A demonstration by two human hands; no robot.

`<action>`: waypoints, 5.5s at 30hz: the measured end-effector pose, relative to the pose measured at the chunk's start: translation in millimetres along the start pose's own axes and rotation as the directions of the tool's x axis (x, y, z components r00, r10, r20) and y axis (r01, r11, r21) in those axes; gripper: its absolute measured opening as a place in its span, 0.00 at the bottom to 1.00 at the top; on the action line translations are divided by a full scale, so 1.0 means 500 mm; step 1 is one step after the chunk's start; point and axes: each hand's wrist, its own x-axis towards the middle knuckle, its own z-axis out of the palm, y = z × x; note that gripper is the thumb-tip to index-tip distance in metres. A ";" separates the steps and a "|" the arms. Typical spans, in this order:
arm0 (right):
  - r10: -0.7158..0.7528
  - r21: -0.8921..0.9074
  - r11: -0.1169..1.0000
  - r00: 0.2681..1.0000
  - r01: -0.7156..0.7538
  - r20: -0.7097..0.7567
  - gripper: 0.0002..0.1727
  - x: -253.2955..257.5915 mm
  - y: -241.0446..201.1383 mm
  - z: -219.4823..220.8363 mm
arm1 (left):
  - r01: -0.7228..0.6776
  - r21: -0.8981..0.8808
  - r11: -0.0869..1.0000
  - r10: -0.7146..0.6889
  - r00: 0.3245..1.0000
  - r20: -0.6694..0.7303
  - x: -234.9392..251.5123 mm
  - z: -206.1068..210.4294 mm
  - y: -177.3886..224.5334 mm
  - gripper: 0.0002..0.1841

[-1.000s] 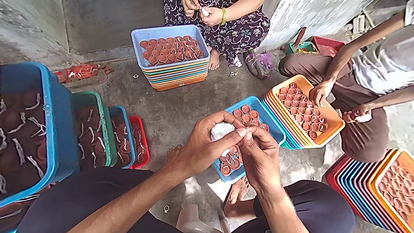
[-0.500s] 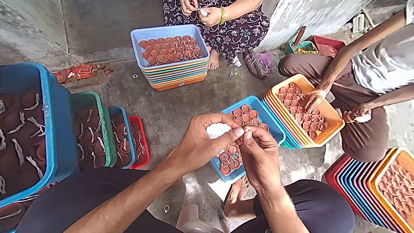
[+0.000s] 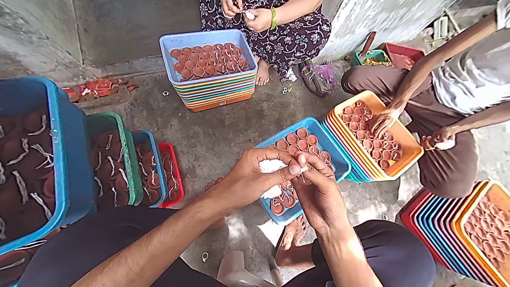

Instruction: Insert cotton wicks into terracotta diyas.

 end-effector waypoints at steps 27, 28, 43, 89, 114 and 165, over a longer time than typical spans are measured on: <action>-0.268 -0.433 0.844 0.948 0.317 0.172 0.04 0.037 -0.100 -0.073 | 0.096 0.078 0.992 -0.091 0.994 -0.055 -0.003 -0.008 0.000 0.05; -0.253 -0.438 0.851 0.957 0.291 0.145 0.04 0.042 -0.106 -0.079 | 0.104 0.084 0.991 -0.098 0.992 -0.077 -0.003 -0.009 0.001 0.05; -0.026 -0.736 0.645 0.957 -0.205 -0.290 0.07 0.186 0.118 -0.368 | 0.142 0.118 0.983 -0.099 0.945 -0.311 0.001 -0.020 0.013 0.07; -0.074 -0.374 0.914 0.970 0.159 0.231 0.13 0.061 -0.023 -0.083 | -0.014 0.021 1.000 0.015 1.000 -0.025 -0.001 -0.011 0.006 0.06; -0.534 -0.520 0.462 0.693 0.719 0.484 0.07 0.006 -0.050 -0.042 | -0.058 -0.067 0.996 0.057 0.998 -0.023 -0.002 -0.004 -0.002 0.05; -0.084 -0.137 0.984 0.978 0.112 0.193 0.06 -0.007 0.017 -0.007 | -0.132 -0.083 0.988 0.111 0.970 -0.218 -0.001 -0.003 0.014 0.10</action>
